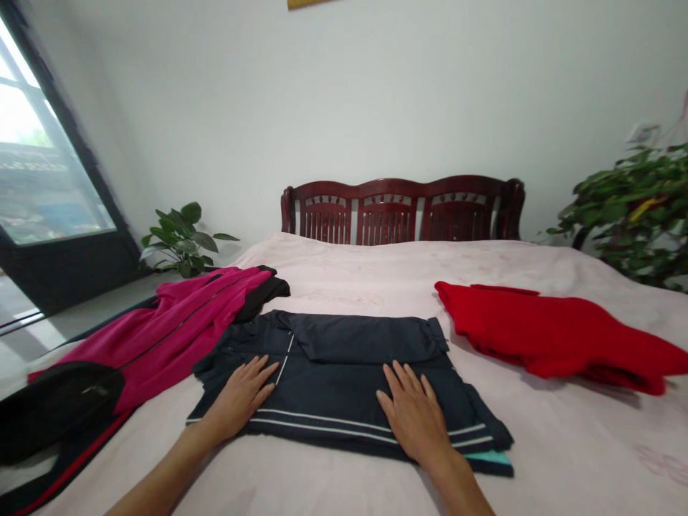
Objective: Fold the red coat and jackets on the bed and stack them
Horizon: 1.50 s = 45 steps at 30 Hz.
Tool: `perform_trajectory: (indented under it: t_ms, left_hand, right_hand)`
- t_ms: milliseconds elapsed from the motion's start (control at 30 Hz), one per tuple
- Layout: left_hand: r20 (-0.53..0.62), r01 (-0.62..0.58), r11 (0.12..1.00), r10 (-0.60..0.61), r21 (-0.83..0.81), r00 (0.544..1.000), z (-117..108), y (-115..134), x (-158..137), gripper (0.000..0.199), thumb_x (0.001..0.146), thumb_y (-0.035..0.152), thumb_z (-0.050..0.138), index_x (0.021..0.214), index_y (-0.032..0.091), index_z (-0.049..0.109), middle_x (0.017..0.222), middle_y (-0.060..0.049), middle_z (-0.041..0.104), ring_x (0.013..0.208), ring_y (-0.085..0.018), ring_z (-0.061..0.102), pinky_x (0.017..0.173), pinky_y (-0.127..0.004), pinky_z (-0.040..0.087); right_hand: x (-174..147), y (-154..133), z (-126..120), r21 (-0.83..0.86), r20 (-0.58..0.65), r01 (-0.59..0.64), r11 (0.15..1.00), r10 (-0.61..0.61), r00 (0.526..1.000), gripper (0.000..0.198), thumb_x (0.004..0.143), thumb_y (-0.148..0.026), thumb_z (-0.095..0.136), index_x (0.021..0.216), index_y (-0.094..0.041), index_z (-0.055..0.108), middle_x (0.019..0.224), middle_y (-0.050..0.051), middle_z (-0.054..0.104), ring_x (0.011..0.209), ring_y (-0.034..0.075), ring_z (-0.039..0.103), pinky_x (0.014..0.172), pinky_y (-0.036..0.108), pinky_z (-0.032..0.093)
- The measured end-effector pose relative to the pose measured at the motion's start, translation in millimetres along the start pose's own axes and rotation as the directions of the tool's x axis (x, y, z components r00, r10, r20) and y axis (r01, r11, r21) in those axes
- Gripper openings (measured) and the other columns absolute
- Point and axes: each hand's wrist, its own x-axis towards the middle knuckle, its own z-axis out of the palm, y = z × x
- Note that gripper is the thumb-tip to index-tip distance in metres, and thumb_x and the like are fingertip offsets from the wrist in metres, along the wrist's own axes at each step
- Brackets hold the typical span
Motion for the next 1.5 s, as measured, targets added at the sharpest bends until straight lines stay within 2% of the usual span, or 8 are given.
perform_trajectory:
  t_ms: [367,600,733,800,867,1067,1233,1500]
  left_hand:
    - [-0.111,0.041,0.991,-0.055,-0.125,0.992,-0.8,-1.4,-4.1,0.038,0.096,0.028,0.045,0.124,0.025,0.069,0.136,-0.005,0.066,0.130,-0.023,0.056,0.115,-0.041,0.041]
    - [-0.187,0.116,0.981,-0.144,-0.153,0.972,-28.2,-1.8,-16.8,0.034,0.095,0.029,0.043,0.113,0.027,0.072,0.120,-0.002,0.073,0.114,-0.023,0.066,0.103,-0.035,0.047]
    - [-0.292,0.373,0.915,-0.402,-0.153,0.868,-47.4,-19.3,-31.7,0.031,0.098,0.035,0.040,0.110,0.027,0.068,0.119,-0.002,0.071,0.106,-0.022,0.067,0.086,-0.029,0.050]
    - [-0.286,0.520,0.845,-0.532,-0.125,0.797,-53.9,-32.2,-39.3,0.032,0.099,0.040,0.039,0.105,0.026,0.067,0.112,-0.004,0.071,0.097,-0.023,0.068,0.073,-0.028,0.048]
    - [-0.237,0.601,0.796,-0.599,-0.075,0.765,-58.0,-42.6,-45.6,0.034,0.100,0.043,0.037,0.100,0.024,0.066,0.105,-0.006,0.071,0.090,-0.023,0.069,0.065,-0.027,0.044]
    - [-0.069,0.605,0.795,-0.607,-0.048,0.792,-57.6,-37.3,-48.1,0.036,0.098,0.050,0.037,0.101,0.024,0.061,0.095,-0.007,0.073,0.088,-0.025,0.070,0.066,-0.029,0.042]
    - [-0.058,0.622,0.782,-0.623,-0.036,0.780,-47.7,-23.3,-40.5,0.041,0.098,0.049,0.039,0.127,0.023,0.048,0.122,-0.011,0.068,0.102,-0.028,0.070,0.073,-0.033,0.047]
    - [-0.057,0.594,0.799,-0.600,-0.094,0.798,-41.7,-29.0,-40.0,0.032,0.098,0.035,0.040,0.128,0.026,0.048,0.110,-0.006,0.073,0.100,-0.025,0.070,0.072,-0.031,0.045]
  right_hand:
    - [-0.8,4.2,-0.6,0.077,-0.044,-0.039,0.996,0.042,0.998,0.056,0.097,-0.047,0.036,0.144,-0.020,0.053,0.153,0.007,0.046,0.144,0.026,0.039,0.119,0.049,0.026]
    - [-1.3,4.0,-3.5,0.092,-0.036,-0.046,0.995,0.050,0.998,0.056,0.098,-0.044,0.035,0.144,-0.018,0.052,0.153,0.008,0.047,0.144,0.026,0.039,0.119,0.047,0.026]
    - [-0.8,4.7,-2.7,0.095,-0.038,-0.044,0.995,0.048,0.998,0.055,0.098,-0.044,0.035,0.143,-0.017,0.053,0.153,0.009,0.047,0.144,0.026,0.039,0.119,0.046,0.026]
    - [-0.5,5.5,-1.3,0.090,-0.045,-0.037,0.995,0.041,0.998,0.055,0.099,-0.045,0.035,0.143,-0.017,0.053,0.153,0.008,0.047,0.144,0.026,0.039,0.119,0.047,0.026]
    - [-0.4,6.1,-0.3,0.084,-0.053,-0.034,0.996,0.038,0.998,0.055,0.098,-0.045,0.035,0.143,-0.017,0.053,0.152,0.008,0.048,0.143,0.026,0.039,0.119,0.046,0.027]
    - [-0.3,6.3,-0.6,0.078,-0.039,-0.041,0.996,0.044,0.998,0.055,0.099,-0.044,0.035,0.144,-0.017,0.053,0.153,0.008,0.048,0.143,0.026,0.039,0.119,0.046,0.027]
    - [0.9,8.3,3.0,0.089,-0.059,-0.037,0.995,0.043,0.997,0.054,0.098,-0.045,0.037,0.142,-0.018,0.054,0.151,0.009,0.049,0.143,0.026,0.040,0.119,0.046,0.028]
    - [1.9,11.2,8.5,0.097,-0.094,-0.023,0.995,0.033,0.995,0.053,0.098,-0.044,0.039,0.141,-0.019,0.056,0.150,0.009,0.051,0.142,0.026,0.042,0.118,0.047,0.030]
